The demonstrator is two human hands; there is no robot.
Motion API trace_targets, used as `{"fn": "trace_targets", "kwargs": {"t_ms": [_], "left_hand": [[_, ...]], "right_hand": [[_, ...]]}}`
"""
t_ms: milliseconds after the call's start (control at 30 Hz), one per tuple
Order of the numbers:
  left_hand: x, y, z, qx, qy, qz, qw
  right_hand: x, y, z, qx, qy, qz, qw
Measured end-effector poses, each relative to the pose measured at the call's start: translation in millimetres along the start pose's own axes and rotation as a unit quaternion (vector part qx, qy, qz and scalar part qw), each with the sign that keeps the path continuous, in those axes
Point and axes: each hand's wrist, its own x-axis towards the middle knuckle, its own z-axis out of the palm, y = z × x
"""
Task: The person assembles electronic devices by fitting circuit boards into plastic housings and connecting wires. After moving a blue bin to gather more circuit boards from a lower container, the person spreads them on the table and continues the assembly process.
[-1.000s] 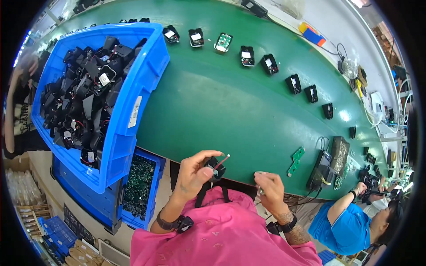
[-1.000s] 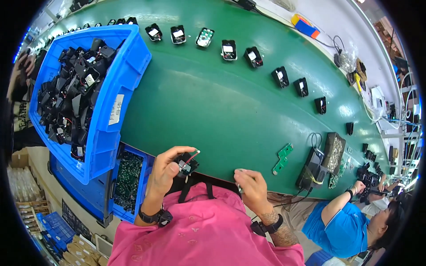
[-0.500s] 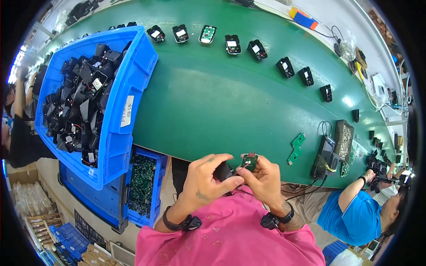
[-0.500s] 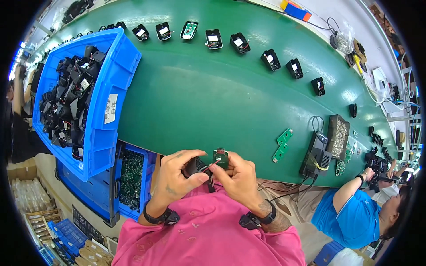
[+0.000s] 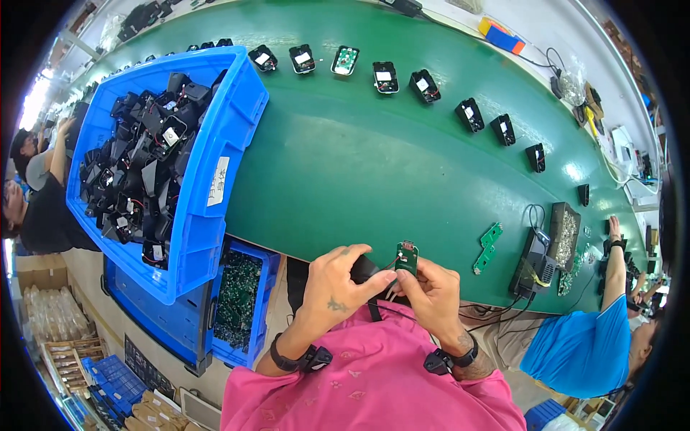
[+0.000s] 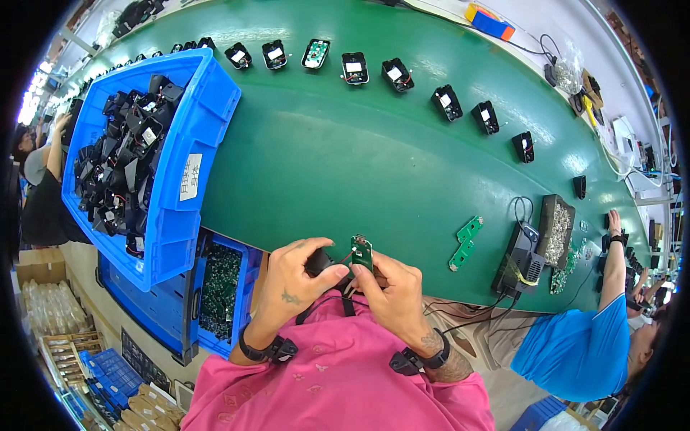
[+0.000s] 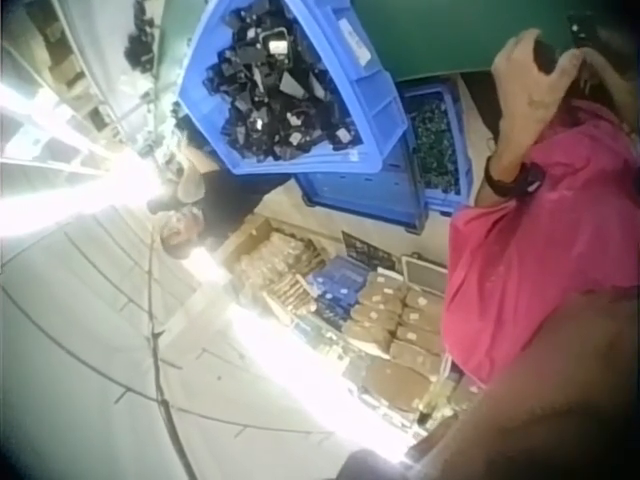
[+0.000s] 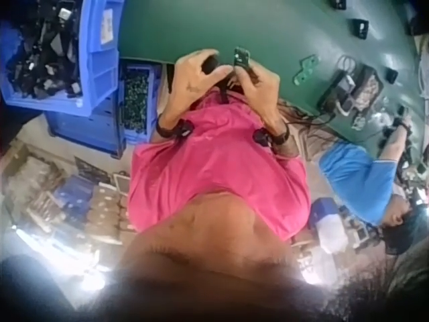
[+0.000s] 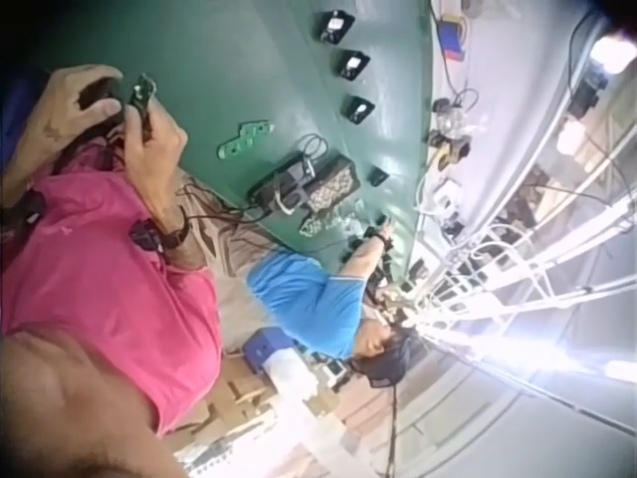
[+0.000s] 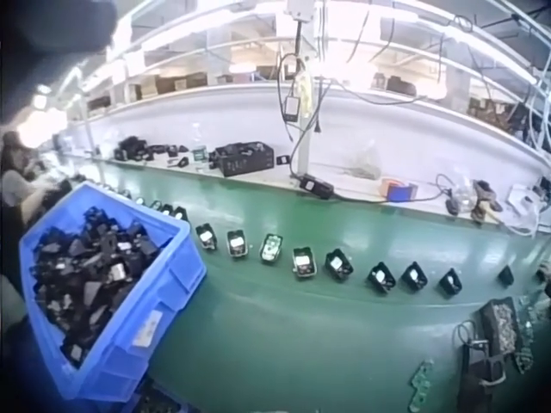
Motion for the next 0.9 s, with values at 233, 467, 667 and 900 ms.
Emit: {"fn": "trace_targets", "kwargs": {"t_ms": [233, 467, 667, 900], "left_hand": [[0.6, -3.3, 3.0, 0.018, -0.033, -0.011, 0.999], [3.6, -0.1, -0.6, -0.172, -0.08, -0.076, 0.979], [-3.2, -13.1, 12.0, -0.485, -0.11, -0.048, 0.866], [-4.2, -26.1, 15.5, -0.4, -0.131, -0.086, 0.903]], "right_hand": [[2.1, 9.0, -1.3, -0.037, -0.004, -0.007, 0.999], [9.0, 15.7, -0.3, -0.281, -0.011, -0.22, 0.934], [12.4, 14.5, 11.7, -0.336, -0.019, -0.243, 0.91], [15.3, 16.3, 15.9, -0.293, -0.052, -0.277, 0.913]]}}
